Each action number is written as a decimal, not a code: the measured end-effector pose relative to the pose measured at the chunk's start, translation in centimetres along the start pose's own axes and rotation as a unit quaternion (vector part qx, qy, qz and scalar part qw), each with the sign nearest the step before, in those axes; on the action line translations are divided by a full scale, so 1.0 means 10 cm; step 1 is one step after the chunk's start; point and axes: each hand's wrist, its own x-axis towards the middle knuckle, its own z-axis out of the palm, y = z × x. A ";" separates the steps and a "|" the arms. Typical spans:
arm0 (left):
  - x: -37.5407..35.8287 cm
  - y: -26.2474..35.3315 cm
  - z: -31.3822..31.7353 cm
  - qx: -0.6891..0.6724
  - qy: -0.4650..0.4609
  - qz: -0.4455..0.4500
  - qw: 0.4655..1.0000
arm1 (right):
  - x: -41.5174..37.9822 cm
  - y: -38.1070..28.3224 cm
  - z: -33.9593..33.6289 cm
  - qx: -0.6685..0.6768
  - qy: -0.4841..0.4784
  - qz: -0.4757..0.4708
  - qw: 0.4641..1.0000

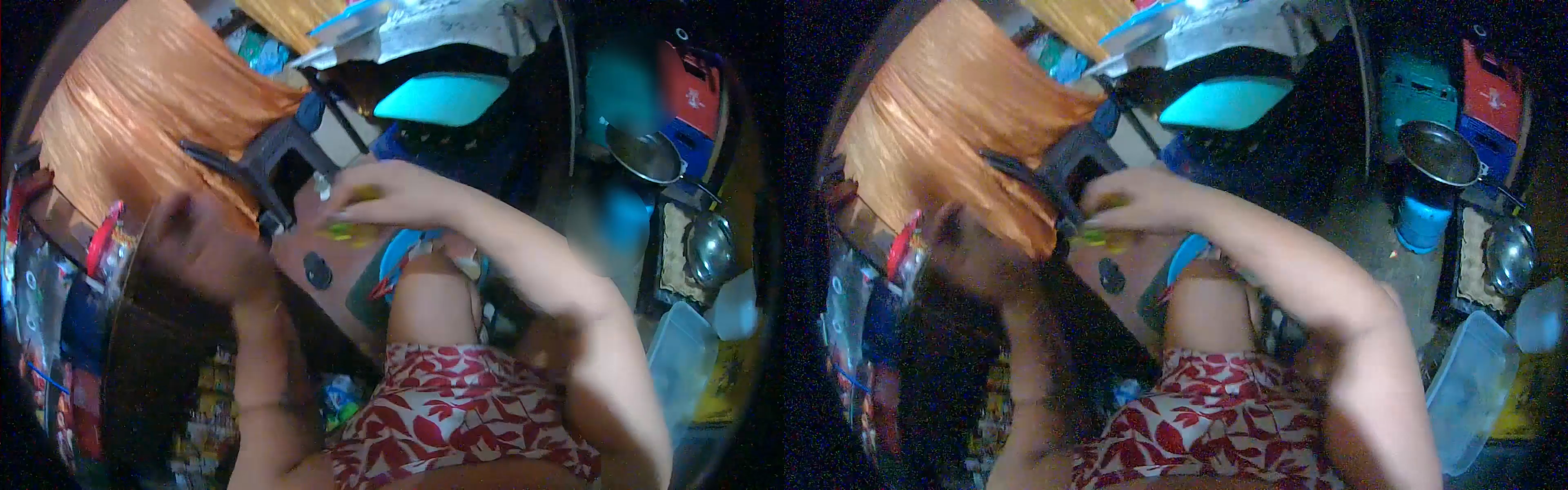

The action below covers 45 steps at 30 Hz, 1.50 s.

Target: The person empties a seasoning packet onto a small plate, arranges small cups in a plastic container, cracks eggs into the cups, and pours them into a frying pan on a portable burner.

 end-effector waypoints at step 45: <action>0.61 -2.04 3.68 0.306 -0.273 0.166 0.897 | -3.15 1.12 -1.02 0.036 0.518 0.476 0.709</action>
